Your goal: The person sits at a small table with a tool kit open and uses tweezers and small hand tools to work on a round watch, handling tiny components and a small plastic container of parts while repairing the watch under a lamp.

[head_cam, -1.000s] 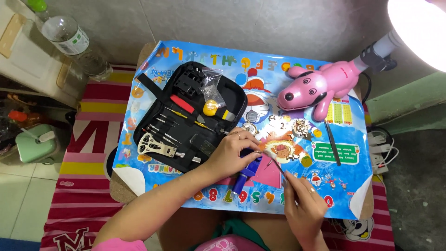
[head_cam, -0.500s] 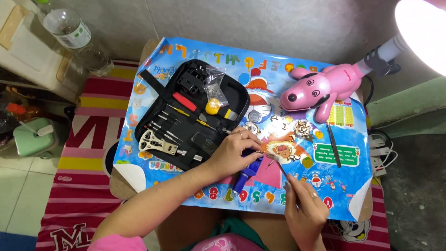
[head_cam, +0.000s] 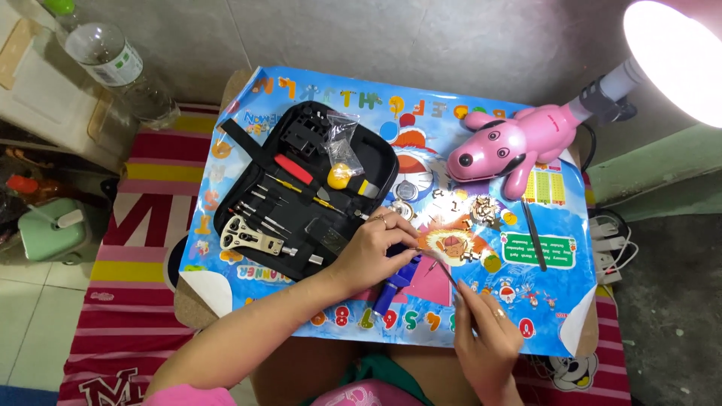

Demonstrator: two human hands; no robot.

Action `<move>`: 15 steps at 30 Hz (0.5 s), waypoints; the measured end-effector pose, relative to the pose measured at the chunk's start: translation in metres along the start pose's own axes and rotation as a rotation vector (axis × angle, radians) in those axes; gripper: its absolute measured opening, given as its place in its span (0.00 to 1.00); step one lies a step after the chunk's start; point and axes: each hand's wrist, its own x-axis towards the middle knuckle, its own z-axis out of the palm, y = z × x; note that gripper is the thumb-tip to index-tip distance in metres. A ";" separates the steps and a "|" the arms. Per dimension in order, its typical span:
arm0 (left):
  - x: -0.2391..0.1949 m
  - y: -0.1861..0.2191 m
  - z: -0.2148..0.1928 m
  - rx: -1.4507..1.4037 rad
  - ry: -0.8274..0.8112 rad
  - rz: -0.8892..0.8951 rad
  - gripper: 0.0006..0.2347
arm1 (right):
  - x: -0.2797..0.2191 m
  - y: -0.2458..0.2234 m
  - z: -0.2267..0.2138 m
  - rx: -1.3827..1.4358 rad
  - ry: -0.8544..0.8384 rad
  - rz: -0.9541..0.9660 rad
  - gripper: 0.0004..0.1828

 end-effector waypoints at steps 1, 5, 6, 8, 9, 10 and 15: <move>0.002 -0.001 0.000 0.005 -0.001 0.009 0.04 | 0.004 0.003 0.004 -0.019 -0.038 0.004 0.12; 0.002 0.002 -0.002 0.003 0.000 -0.006 0.02 | 0.004 -0.001 -0.003 0.010 0.001 0.043 0.13; 0.002 0.002 -0.002 0.008 0.006 0.004 0.02 | 0.006 -0.001 -0.006 -0.026 0.033 0.059 0.12; 0.001 0.004 -0.002 0.011 0.003 0.017 0.02 | 0.010 0.000 -0.011 -0.063 0.070 0.083 0.11; 0.002 0.005 -0.003 0.006 0.003 0.011 0.01 | 0.014 0.002 -0.012 -0.063 0.093 0.092 0.12; 0.003 0.007 -0.004 0.000 0.004 0.005 0.01 | 0.018 0.005 -0.014 -0.063 0.116 0.100 0.13; 0.006 0.018 -0.011 -0.049 0.021 0.009 0.03 | 0.024 0.041 -0.018 -0.238 0.202 0.140 0.11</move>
